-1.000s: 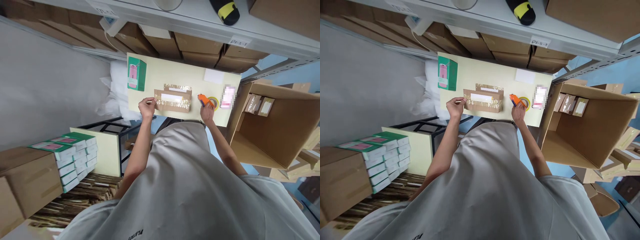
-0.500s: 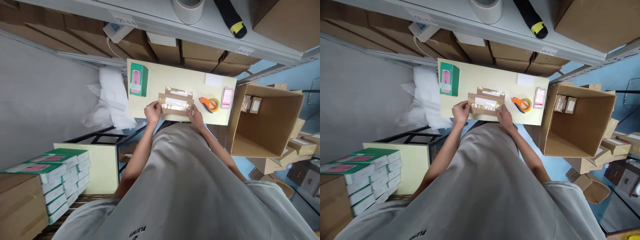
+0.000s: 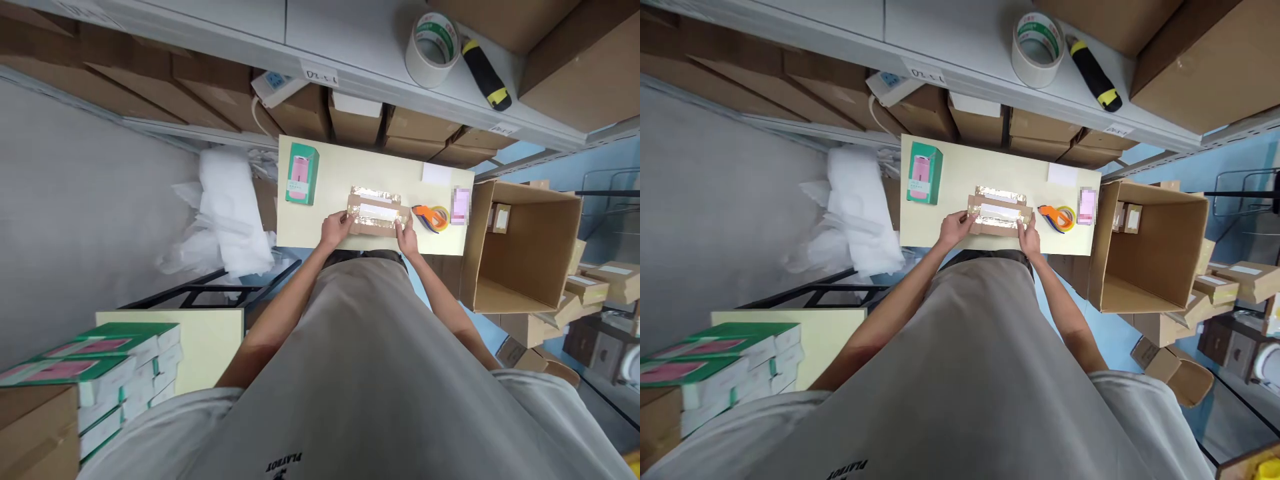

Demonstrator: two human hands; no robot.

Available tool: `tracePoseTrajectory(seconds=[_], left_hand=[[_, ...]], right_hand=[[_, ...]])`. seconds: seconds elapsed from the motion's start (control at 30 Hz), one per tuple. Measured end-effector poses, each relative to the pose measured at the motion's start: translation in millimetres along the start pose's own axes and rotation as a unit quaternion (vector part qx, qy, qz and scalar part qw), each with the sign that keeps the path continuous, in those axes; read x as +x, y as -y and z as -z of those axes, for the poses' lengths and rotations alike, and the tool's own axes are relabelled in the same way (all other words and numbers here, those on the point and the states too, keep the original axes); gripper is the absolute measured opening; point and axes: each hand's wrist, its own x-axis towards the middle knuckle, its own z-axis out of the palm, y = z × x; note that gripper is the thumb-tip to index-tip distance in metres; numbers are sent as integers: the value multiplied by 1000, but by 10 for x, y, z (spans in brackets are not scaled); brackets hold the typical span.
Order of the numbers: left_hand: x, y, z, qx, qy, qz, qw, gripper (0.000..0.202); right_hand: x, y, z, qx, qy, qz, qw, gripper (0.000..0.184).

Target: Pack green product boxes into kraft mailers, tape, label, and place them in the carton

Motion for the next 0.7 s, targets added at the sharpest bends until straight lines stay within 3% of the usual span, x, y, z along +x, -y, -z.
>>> tracePoseTrajectory(seconds=[0.13, 0.23, 0.33, 0.4, 0.5, 0.6, 0.7], left_hand=[[-31, 88, 83, -98, 21, -9, 995, 31], [-89, 120, 144, -73, -7, -48, 996, 31], [-117, 181, 239, -72, -43, -71, 994, 39], [-111, 253, 291, -90, -46, -66, 993, 47], [-92, 409, 317, -103, -7, -35, 994, 52], [-75, 587, 310, -71, 31, 2, 997, 40], [-7, 689, 331, -46, 17, -11, 999, 33]], right_hand=[[-129, 17, -74, 13, -95, -2, 995, 76], [-270, 78, -110, -8, -157, 39, 987, 67], [-354, 128, -110, -11, -178, 70, 981, 54], [-358, 131, -129, 10, -167, 68, 984, 49], [-323, 79, -219, 38, -108, 38, 993, 61], [-278, -4, -315, 36, -11, -13, 999, 77], [-189, -42, -319, 75, -5, -23, 997, 88]])
